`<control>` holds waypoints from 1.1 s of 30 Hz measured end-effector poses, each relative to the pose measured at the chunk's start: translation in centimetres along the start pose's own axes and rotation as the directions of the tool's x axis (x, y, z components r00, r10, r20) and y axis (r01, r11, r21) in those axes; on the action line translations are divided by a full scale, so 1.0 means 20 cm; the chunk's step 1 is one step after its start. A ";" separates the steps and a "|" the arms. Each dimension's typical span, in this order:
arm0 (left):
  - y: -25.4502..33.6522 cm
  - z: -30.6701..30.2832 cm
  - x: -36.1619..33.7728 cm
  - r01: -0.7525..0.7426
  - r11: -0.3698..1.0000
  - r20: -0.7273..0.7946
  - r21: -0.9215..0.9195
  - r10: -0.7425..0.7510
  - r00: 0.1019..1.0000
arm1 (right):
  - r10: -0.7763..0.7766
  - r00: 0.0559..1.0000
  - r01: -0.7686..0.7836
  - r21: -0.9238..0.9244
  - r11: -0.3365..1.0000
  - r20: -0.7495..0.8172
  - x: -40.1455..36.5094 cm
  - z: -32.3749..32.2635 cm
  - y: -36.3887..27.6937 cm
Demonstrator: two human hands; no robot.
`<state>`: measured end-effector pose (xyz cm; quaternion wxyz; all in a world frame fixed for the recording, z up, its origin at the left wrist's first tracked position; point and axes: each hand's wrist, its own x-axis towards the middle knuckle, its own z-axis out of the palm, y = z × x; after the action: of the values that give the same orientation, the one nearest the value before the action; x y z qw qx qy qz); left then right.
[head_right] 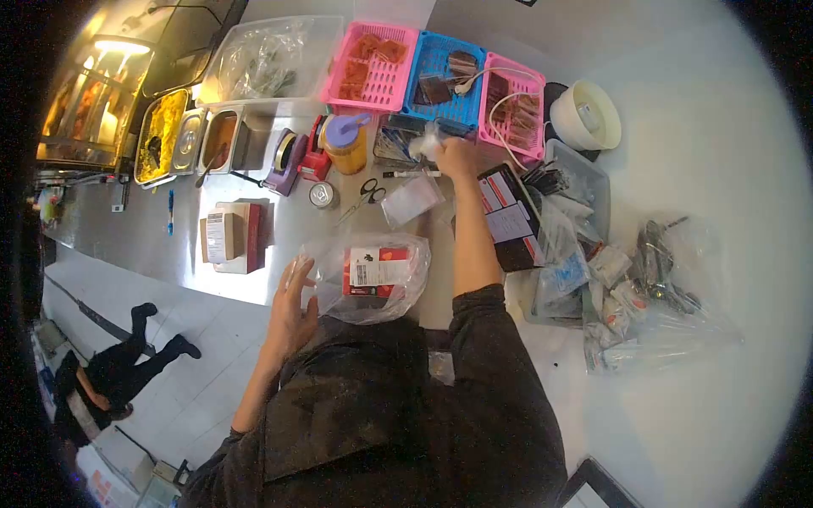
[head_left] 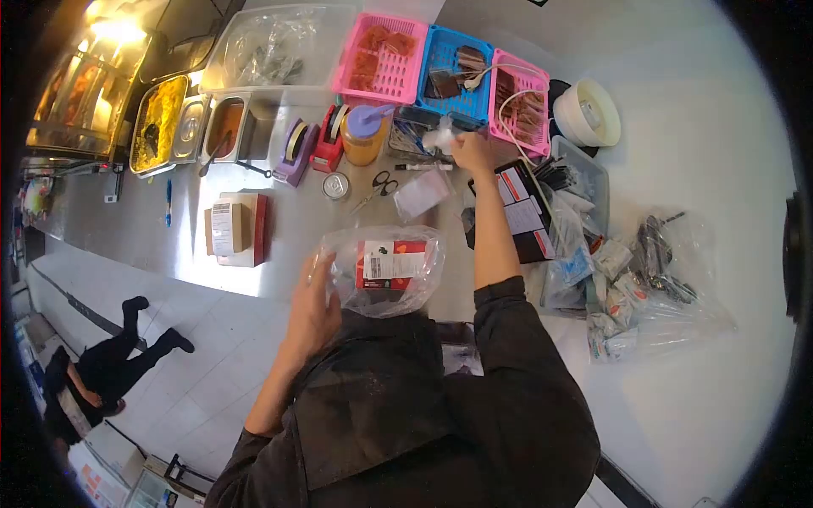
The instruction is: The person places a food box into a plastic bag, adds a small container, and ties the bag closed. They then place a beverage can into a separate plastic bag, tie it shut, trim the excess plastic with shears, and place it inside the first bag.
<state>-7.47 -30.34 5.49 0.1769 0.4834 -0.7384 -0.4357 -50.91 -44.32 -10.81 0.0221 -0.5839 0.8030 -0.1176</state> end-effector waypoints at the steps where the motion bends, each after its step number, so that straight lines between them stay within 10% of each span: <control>1: 0.02 -0.01 0.01 0.024 1.000 0.004 -0.014 -0.024 1.000 | 0.051 0.988 -0.063 0.082 0.995 0.144 0.03 0.03 0.01; 4: 0.03 -0.03 0.00 0.053 0.999 -0.029 -0.006 -0.054 0.998 | 0.154 0.988 -0.144 0.343 0.928 -0.002 0.02 -0.10 0.00; 15: -0.01 -0.05 0.00 -0.026 0.986 -0.015 0.166 0.028 0.999 | 0.046 0.997 -0.042 0.059 0.997 -0.067 0.18 -0.22 0.29; 20: -0.03 -0.03 -0.02 -0.040 0.978 -0.069 0.202 0.055 0.996 | 0.181 0.982 -0.156 0.330 0.931 -0.045 -0.04 -0.79 0.01; 22: -0.06 -0.02 0.01 -0.040 0.978 -0.100 0.206 0.062 0.993 | 0.007 0.993 -0.107 0.843 0.527 0.121 -0.28 -0.92 -0.16; 24: -0.07 0.01 0.05 -0.033 0.988 -0.120 0.153 0.052 0.991 | -0.186 0.951 -0.228 0.965 0.128 0.249 -0.60 -0.92 -0.48; 27: -0.07 0.02 0.05 -0.212 0.955 -0.137 0.209 0.243 0.960 | -0.620 0.697 -0.146 0.917 0.371 0.361 -0.92 -0.50 -0.84; 29: 0.06 0.00 -0.02 -0.243 0.956 -0.029 0.162 0.251 0.968 | -0.471 0.727 -0.027 0.707 0.707 0.499 -1.15 0.04 -1.03; 33: 0.11 0.01 -0.12 -0.275 0.945 0.010 0.179 0.278 0.961 | -0.614 0.781 0.526 0.406 0.747 0.118 -1.33 0.42 -1.09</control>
<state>-7.84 -27.80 7.56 0.1976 0.3923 -0.8336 -0.3348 -20.67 -26.91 -17.05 0.1869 -0.7986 0.5407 -0.1870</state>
